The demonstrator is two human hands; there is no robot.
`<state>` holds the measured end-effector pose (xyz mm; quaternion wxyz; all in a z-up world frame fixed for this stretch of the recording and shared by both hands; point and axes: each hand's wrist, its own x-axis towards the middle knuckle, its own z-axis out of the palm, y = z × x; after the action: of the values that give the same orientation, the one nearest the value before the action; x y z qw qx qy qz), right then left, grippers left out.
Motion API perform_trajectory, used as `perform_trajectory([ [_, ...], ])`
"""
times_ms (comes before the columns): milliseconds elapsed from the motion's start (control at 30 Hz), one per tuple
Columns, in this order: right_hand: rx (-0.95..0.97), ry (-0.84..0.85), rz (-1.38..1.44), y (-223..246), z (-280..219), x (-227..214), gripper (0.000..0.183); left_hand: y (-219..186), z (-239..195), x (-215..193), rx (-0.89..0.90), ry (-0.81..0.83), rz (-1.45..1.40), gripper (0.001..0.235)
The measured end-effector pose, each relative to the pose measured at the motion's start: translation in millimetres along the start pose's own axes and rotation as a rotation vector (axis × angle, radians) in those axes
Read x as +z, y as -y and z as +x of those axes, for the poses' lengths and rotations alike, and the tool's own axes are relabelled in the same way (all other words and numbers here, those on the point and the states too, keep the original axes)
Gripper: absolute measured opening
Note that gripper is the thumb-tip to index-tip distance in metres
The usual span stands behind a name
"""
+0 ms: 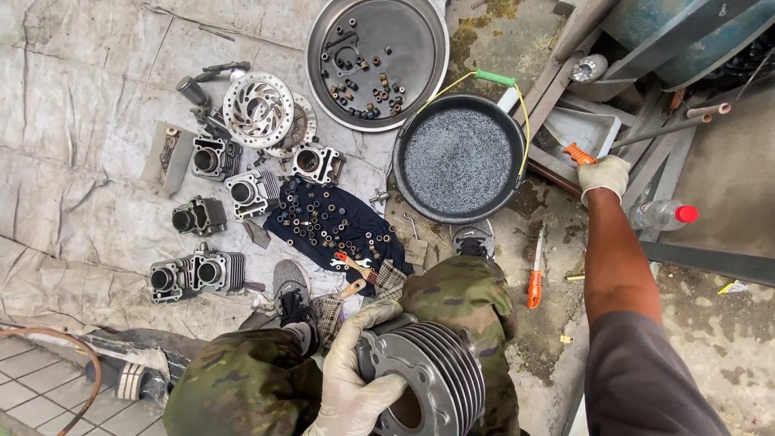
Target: The person sits on the ground and scrubs a metal engine cylinder head with a wire brush. They rotate the part to clean the exterior fins and the interior bore, then switch to a smaller brush to clean the inside of the cylinder.
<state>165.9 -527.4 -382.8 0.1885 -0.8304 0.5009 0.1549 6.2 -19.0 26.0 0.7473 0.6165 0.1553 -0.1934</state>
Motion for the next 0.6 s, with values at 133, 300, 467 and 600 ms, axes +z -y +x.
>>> perform_trajectory([
  [133, 0.135, 0.14, 0.312, -20, 67, 49, 0.061, -5, 3, 4, -0.096, -0.024, -0.015, 0.069],
  [300, 0.513, 0.087, 1.371, -16, 7, 38, 0.016, 6, 9, 0, 0.093, 0.055, -0.014, 0.065],
  [467, 0.267, 0.198, 1.63, -44, -72, 10, 0.018, 5, 8, 4, 0.095, -0.008, 0.117, 0.063],
  [600, 0.077, 0.3, 1.736, -68, -127, -11, 0.024, 4, 10, 3, 0.118, 0.041, 0.049, 0.063],
])
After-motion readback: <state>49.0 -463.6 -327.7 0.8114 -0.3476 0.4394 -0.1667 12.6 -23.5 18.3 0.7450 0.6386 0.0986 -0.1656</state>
